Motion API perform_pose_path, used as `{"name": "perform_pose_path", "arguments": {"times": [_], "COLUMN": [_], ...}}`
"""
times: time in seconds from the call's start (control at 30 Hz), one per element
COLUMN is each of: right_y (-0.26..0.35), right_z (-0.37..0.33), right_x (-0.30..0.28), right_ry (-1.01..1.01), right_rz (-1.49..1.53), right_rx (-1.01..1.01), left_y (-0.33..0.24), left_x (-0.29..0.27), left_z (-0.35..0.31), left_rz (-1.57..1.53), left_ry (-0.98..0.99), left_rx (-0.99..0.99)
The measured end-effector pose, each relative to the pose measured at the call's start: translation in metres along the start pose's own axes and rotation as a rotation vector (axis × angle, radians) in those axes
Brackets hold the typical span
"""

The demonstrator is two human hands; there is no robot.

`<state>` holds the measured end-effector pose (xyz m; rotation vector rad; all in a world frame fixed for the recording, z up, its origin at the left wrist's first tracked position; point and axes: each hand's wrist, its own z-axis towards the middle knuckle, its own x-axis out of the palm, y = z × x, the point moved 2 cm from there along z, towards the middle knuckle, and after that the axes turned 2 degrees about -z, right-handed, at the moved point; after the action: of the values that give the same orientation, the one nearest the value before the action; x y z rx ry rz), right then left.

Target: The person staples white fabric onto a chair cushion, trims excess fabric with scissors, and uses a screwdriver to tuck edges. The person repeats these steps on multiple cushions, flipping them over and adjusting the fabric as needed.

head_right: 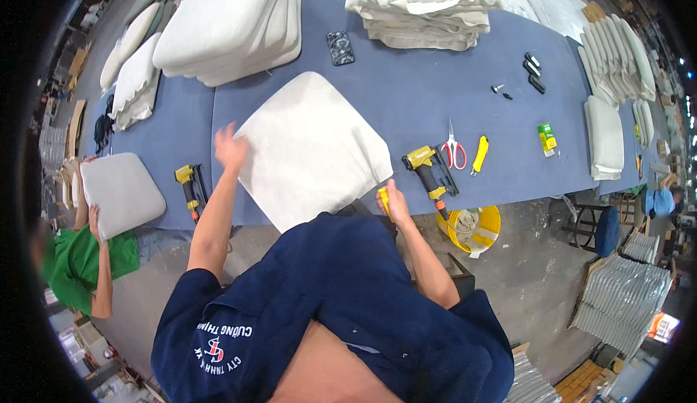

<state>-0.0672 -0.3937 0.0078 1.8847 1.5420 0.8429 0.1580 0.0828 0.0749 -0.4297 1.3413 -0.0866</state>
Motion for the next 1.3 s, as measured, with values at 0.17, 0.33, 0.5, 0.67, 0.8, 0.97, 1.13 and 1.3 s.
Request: {"name": "perform_pose_path", "arguments": {"times": [0.17, 0.33, 0.5, 0.67, 0.8, 0.97, 1.13, 1.3], "right_y": [0.025, -0.017, 0.011, 0.050, 0.146, 0.244, 0.210, 0.178], "right_z": [-0.045, -0.035, -0.043, -0.007, 0.018, 0.000, -0.004, -0.005], "right_x": [-0.067, -0.230, -0.230, -0.256, -0.184, -0.013, -0.003, -0.036], "right_ry": [-0.433, -0.965, -0.915, -1.060, -0.930, -0.368, -0.419, -0.303], "right_rz": [0.802, 1.353, 0.833, -0.374, -0.553, 0.258, 0.492, 0.381], "right_rx": [-0.374, -0.347, -0.305, -0.176, -0.634, -0.663, -0.649, -0.612], "left_y": [0.097, 0.062, -0.008, -0.086, -0.142, -0.159, -0.114, -0.105], "left_x": [0.014, -0.030, -0.140, -0.150, -0.179, -0.190, -0.194, -0.208], "left_z": [-0.016, -0.011, -0.059, -0.076, -0.134, -0.200, -0.241, -0.252], "left_rz": [-1.203, -1.309, -1.423, -1.479, -1.492, -1.492, -1.262, -1.047], "left_ry": [0.350, 0.444, 0.261, 0.264, -0.030, -0.029, 0.146, 0.199], "left_rx": [-1.113, -0.683, -0.336, -0.168, -0.007, 0.344, 0.445, 0.522]}}
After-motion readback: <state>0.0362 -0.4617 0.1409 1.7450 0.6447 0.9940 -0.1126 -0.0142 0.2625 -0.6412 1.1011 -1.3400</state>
